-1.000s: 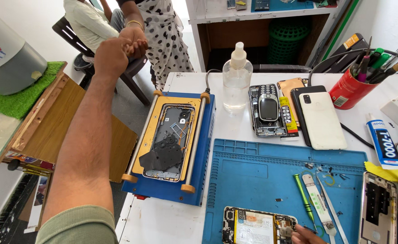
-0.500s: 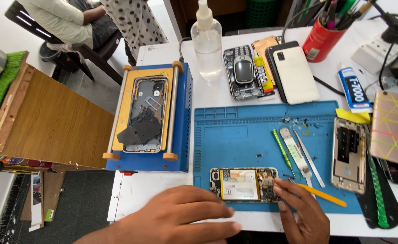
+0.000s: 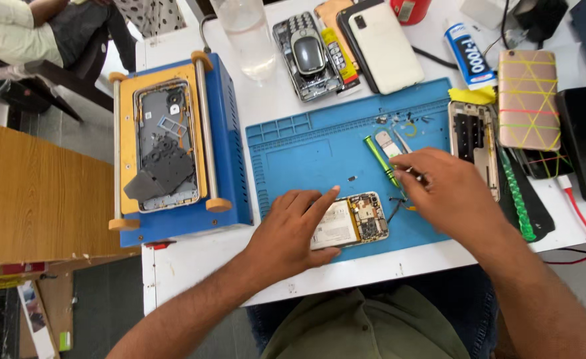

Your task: The person works at a repair bench on a disassembled smartphone, using a green screwdriver to unscrew and pry components from the phone body. They lift out the battery, set the midframe aside, and continue manipulating small internal parts and connectors on the mat.

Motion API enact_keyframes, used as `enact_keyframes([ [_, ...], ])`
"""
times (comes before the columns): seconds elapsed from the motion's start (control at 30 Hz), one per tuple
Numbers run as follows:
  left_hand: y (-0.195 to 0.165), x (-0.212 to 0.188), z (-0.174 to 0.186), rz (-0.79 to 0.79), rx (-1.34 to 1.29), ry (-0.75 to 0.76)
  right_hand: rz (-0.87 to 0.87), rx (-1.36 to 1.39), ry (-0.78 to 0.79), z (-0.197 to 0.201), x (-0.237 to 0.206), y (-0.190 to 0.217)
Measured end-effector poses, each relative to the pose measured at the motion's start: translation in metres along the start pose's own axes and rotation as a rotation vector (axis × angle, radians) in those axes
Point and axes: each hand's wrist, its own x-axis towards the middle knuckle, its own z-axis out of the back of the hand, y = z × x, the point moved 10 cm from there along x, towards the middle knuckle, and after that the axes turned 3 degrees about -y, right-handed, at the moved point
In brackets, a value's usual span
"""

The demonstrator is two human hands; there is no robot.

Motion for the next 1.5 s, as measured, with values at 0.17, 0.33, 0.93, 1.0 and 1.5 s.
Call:
enact_keyframes([
  [0.17,0.003,0.000,0.016,0.045,-0.080,-0.104,-0.190,0.014,0.029,0.000,0.011,0.000],
  [0.33,0.023,-0.008,0.009,0.238,-0.643,-0.058,-0.240,0.019,0.012,0.014,-0.004,-0.004],
  [0.93,0.022,-0.006,-0.016,0.212,-1.818,0.140,0.347,-0.240,0.054,-0.014,-0.042,0.008],
  [1.0,0.022,-0.003,0.001,0.115,-1.461,0.061,0.330,-0.192,0.015,-0.007,-0.036,0.007],
  [1.5,0.014,-0.010,0.045,0.180,-0.495,-0.236,-0.248,-0.089,0.133,-0.026,0.029,-0.015],
])
